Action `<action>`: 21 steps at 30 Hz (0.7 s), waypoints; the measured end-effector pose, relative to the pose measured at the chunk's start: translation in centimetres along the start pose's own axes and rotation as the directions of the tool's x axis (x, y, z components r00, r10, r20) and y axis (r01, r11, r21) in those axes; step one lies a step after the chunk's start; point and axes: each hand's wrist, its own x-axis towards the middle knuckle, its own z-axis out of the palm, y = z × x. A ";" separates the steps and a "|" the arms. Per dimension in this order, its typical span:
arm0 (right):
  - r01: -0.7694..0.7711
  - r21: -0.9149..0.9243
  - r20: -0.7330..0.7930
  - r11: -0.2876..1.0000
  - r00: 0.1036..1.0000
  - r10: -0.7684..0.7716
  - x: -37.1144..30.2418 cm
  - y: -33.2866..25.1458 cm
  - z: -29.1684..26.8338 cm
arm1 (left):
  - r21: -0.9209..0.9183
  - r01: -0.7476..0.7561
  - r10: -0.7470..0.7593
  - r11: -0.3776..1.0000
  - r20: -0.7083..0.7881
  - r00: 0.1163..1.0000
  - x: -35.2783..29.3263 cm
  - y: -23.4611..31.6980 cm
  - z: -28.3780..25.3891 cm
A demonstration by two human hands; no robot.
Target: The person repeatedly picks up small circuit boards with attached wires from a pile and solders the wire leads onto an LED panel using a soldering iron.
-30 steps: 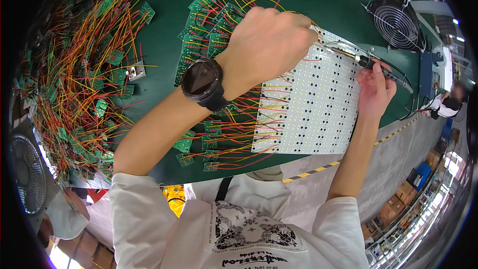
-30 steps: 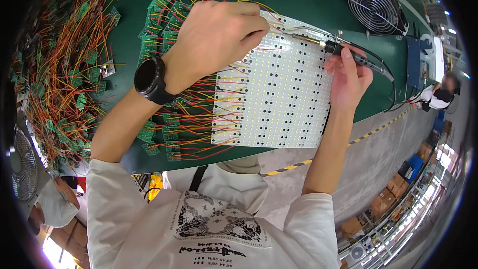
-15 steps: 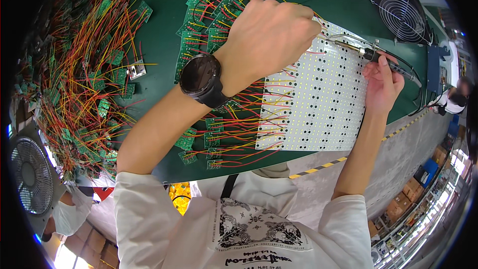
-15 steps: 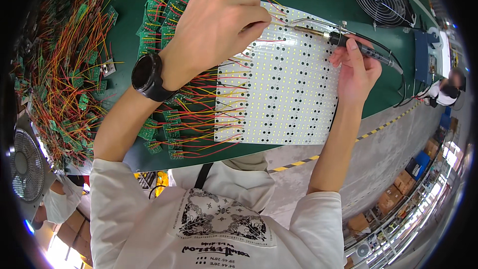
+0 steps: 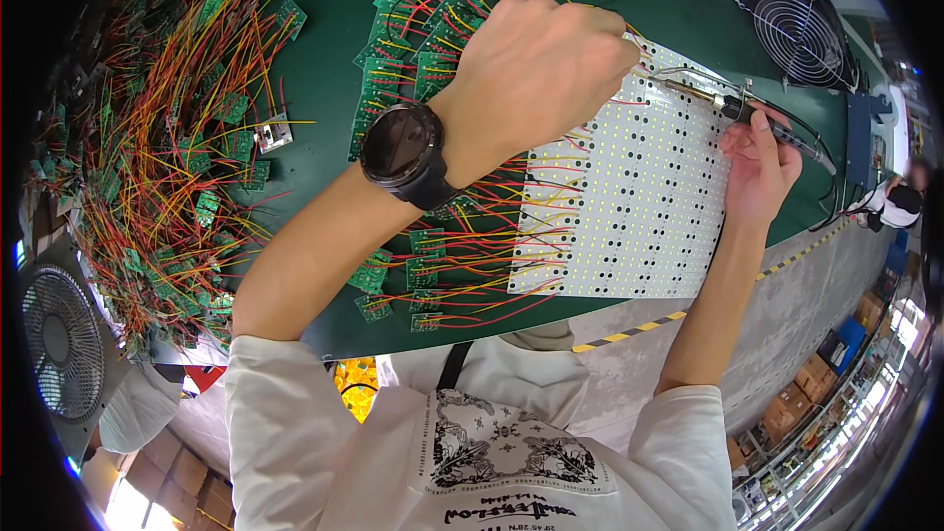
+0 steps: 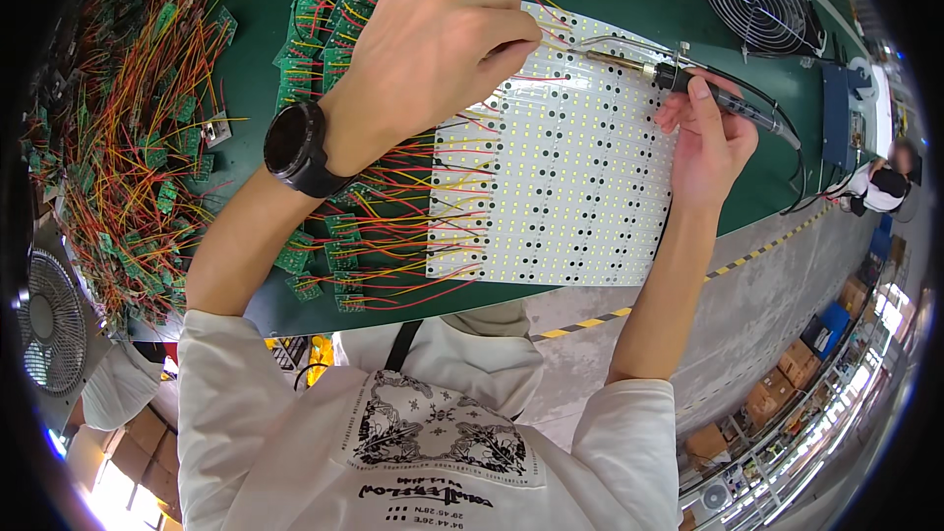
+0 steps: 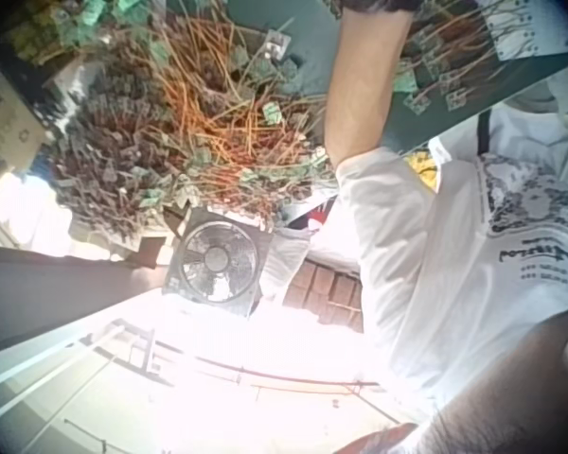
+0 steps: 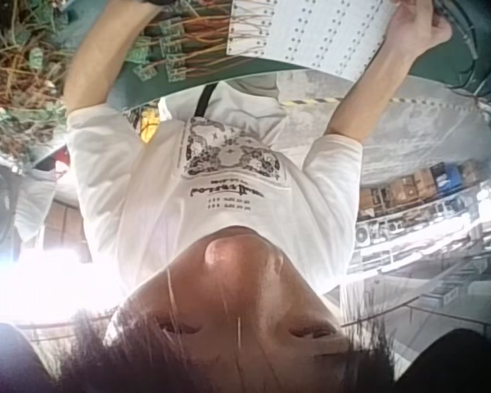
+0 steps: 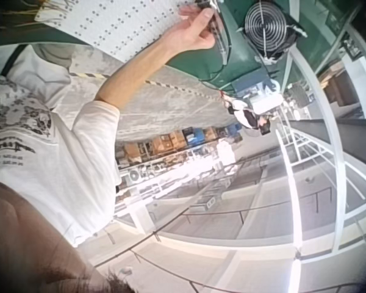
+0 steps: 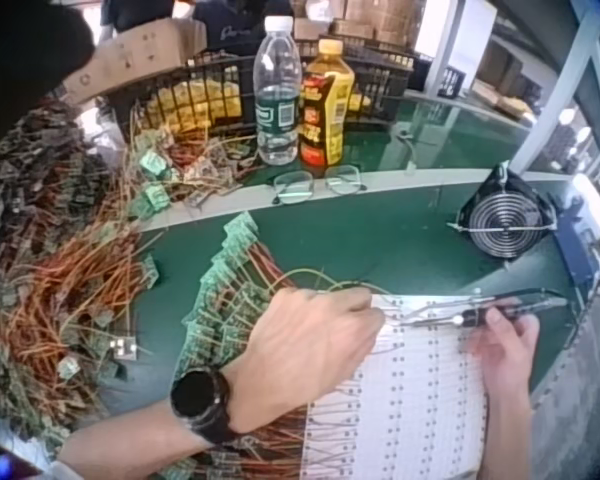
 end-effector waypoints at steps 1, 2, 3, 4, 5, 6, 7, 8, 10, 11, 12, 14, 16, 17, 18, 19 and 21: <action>0.004 0.001 0.002 1.000 1.000 -0.004 0.0 -0.1 -0.2 | 0.003 -0.001 0.001 1.000 0.007 1.000 0.2 0.1 0.0; 0.008 0.002 0.005 1.000 1.000 -0.008 0.0 -0.3 -0.3 | 0.004 -0.005 0.005 1.000 0.008 1.000 0.4 0.3 -0.1; 0.007 0.001 0.006 1.000 1.000 -0.007 0.0 -0.2 -0.2 | 0.005 -0.004 0.004 1.000 0.007 1.000 0.3 0.2 -0.1; 0.001 -0.019 -0.001 1.000 1.000 -0.001 -0.1 -0.3 -0.1 | 0.006 -0.003 0.003 1.000 0.007 1.000 0.2 0.1 0.0; -0.005 -0.039 -0.009 0.999 1.000 0.005 -0.1 -0.3 0.0 | 0.006 -0.002 0.002 1.000 0.007 1.000 0.2 0.0 0.0; -0.006 -0.040 -0.008 0.999 1.000 0.006 -0.1 -0.3 0.1 | 0.009 -0.001 0.001 1.000 0.002 1.000 0.2 0.0 0.0; -0.006 -0.025 -0.022 1.000 1.000 0.006 -0.1 -0.4 0.2 | 0.011 0.000 0.000 1.000 -0.002 1.000 0.2 0.0 0.0; -0.006 -0.010 -0.037 1.000 0.999 0.006 -0.1 -0.4 0.3 | 0.011 -0.001 0.001 1.000 -0.002 1.000 0.2 -0.1 0.0; -0.001 -0.003 -0.043 1.000 0.999 0.001 -0.2 -0.4 0.4 | 0.004 0.001 -0.001 1.000 -0.005 1.000 0.2 -0.1 0.0; 0.004 0.004 -0.049 1.000 0.999 -0.004 -0.2 -0.4 0.4 | 0.003 -0.002 0.002 1.000 -0.004 1.000 0.2 -0.1 0.0; 0.006 0.004 -0.053 1.000 0.999 -0.005 -0.2 -0.4 0.3 | 0.012 -0.007 0.007 1.000 -0.015 1.000 0.2 -0.1 0.0; 0.036 0.003 -0.065 0.999 0.997 -0.036 -0.2 -0.4 0.1 | 0.021 -0.020 0.021 1.000 -0.024 0.999 0.4 0.2 0.1; 0.028 0.007 -0.073 1.000 0.997 -0.027 -0.2 -0.4 0.0 | 0.060 -0.071 0.075 0.996 -0.065 0.995 0.5 0.5 0.3; 0.015 0.007 -0.075 1.000 0.997 -0.014 -0.1 -0.4 0.0 | 0.063 -0.082 0.086 0.995 -0.062 0.994 0.6 0.7 0.3; 0.020 0.013 -0.085 1.000 0.996 -0.019 -0.1 -0.4 0.1 | 0.079 -0.098 0.102 0.992 -0.042 0.994 0.5 0.8 0.2; -0.009 0.024 -0.062 1.000 0.998 0.010 0.0 -0.4 0.2 | 0.095 -0.116 0.118 0.989 -0.020 0.993 0.5 0.9 0.1; -0.032 0.042 -0.050 0.999 0.998 0.034 0.2 -0.6 0.2 | 0.157 -0.138 0.135 0.978 0.025 0.990 0.6 1.1 -0.4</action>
